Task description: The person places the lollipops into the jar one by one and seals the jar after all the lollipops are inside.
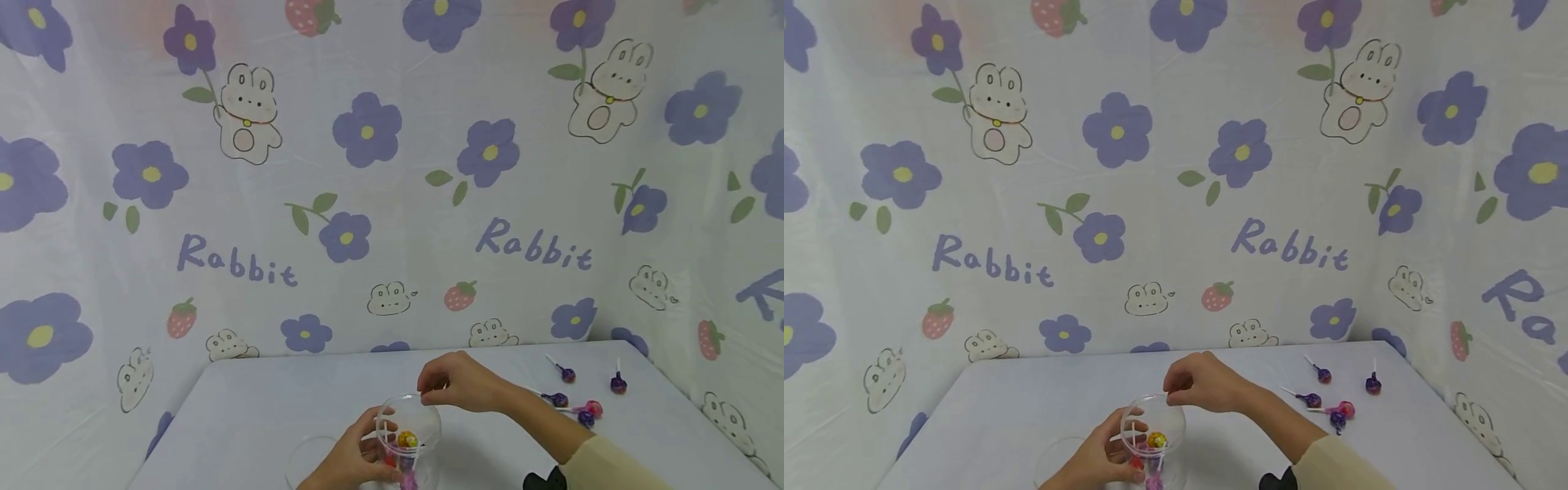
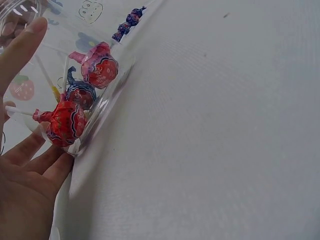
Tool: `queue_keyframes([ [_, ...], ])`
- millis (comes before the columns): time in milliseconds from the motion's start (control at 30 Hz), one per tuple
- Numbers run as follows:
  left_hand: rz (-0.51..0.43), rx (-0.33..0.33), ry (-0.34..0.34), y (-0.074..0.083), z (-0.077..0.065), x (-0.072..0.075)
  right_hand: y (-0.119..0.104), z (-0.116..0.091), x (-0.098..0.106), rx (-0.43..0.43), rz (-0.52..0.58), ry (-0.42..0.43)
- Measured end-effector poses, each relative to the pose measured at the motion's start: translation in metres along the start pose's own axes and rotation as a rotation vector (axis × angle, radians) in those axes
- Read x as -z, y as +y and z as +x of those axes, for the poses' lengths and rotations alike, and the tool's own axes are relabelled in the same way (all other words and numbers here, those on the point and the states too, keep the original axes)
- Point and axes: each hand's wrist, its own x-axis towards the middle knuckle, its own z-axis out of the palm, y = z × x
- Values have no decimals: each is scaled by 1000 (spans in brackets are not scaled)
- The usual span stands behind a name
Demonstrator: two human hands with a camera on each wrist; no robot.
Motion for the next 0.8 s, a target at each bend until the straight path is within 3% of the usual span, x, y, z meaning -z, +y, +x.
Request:
queue_keyframes([
  [367, 13, 10, 11, 1, 1, 0, 10, -16, 18, -37, -21, 37],
  [800, 27, 2, -3, 1, 1, 1, 30, -50, 43, -99, -64, 93],
])
